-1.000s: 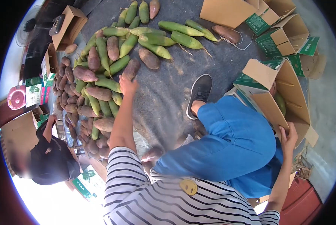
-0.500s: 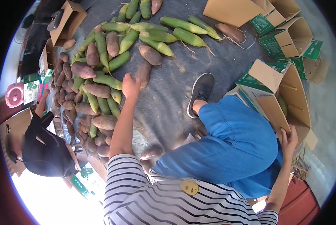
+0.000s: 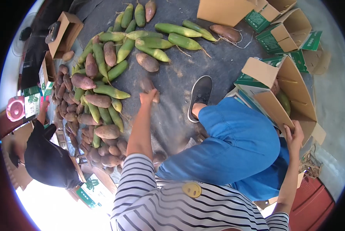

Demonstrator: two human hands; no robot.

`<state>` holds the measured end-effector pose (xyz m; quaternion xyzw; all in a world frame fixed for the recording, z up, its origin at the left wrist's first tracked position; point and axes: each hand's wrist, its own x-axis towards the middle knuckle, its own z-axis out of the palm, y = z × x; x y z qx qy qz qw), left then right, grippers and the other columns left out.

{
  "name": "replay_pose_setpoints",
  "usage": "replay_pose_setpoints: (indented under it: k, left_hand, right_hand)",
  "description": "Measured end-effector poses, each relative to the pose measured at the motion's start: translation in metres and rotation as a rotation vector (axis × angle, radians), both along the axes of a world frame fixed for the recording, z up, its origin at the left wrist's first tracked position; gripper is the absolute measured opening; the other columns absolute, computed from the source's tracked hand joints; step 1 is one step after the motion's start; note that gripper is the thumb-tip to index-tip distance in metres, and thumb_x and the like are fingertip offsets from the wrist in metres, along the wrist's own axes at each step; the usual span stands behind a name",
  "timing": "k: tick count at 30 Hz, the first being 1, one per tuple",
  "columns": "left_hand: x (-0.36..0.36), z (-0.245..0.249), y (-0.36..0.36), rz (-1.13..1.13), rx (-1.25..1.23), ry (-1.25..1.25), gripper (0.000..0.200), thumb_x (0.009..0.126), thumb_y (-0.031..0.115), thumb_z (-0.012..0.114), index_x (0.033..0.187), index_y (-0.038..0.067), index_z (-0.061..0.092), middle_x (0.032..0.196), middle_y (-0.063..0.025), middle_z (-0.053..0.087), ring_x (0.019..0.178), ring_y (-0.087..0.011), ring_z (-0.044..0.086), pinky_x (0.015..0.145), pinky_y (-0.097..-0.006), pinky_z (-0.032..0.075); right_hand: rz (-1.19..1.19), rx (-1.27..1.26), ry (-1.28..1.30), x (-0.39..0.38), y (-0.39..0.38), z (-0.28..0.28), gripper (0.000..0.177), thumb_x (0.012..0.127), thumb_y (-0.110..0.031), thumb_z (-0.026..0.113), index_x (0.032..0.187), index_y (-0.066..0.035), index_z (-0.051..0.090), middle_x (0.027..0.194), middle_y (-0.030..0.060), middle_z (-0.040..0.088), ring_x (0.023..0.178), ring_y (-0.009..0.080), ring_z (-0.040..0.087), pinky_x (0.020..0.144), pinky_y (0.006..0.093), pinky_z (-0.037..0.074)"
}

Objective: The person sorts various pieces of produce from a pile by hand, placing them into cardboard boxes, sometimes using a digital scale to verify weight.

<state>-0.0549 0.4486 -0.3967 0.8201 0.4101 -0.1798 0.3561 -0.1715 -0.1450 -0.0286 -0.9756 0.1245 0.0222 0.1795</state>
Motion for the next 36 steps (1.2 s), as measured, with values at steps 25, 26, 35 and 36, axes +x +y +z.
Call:
replay_pose_setpoints:
  k: [25, 26, 35, 36]
  left_hand:
    - [0.031, 0.399, -0.439, -1.474, -0.605, -1.132, 0.060, 0.069, 0.018, 0.078, 0.120, 0.002, 0.051, 0.115, -0.0175, 0.052, 0.109, -0.0340, 0.051, 0.093, -0.0401, 0.043]
    - [0.031, 0.395, -0.438, -1.515, -0.524, -1.094, 0.057, 0.071, 0.018, 0.077, 0.119, 0.001, 0.051, 0.115, -0.0176, 0.052, 0.109, -0.0342, 0.051, 0.093, -0.0396, 0.043]
    - [-0.009, 0.304, -0.259, -0.957, -0.377, -0.644, 0.036, 0.081, 0.015, 0.071, 0.112, 0.002, 0.057, 0.106, -0.0147, 0.058, 0.090, -0.0254, 0.061, 0.077, -0.0333, 0.051]
    - [-0.022, 0.279, -0.234, -0.935, -0.343, -0.566, 0.037, 0.081, 0.017, 0.072, 0.111, 0.001, 0.057, 0.105, -0.0156, 0.059, 0.088, -0.0258, 0.062, 0.077, -0.0335, 0.051]
  right_hand:
    - [0.128, -0.161, -0.087, -0.018, -0.019, -0.012, 0.029, 0.078, -0.028, 0.070, 0.095, -0.009, 0.056, 0.086, 0.0102, 0.060, 0.081, 0.0315, 0.061, 0.067, 0.0419, 0.048]
    - [0.122, -0.185, -0.048, -0.018, -0.019, -0.014, 0.029, 0.079, -0.027, 0.070, 0.096, -0.009, 0.056, 0.087, 0.0105, 0.061, 0.082, 0.0319, 0.061, 0.068, 0.0420, 0.048]
    - [0.122, -0.040, -0.103, -0.010, -0.011, -0.001, 0.026, 0.078, -0.024, 0.071, 0.094, -0.008, 0.058, 0.085, 0.0120, 0.062, 0.082, 0.0330, 0.061, 0.070, 0.0412, 0.048]
    - [0.121, -0.038, -0.093, -0.009, -0.011, -0.001, 0.026, 0.078, -0.024, 0.071, 0.094, -0.008, 0.058, 0.085, 0.0120, 0.062, 0.082, 0.0331, 0.061, 0.070, 0.0409, 0.048]
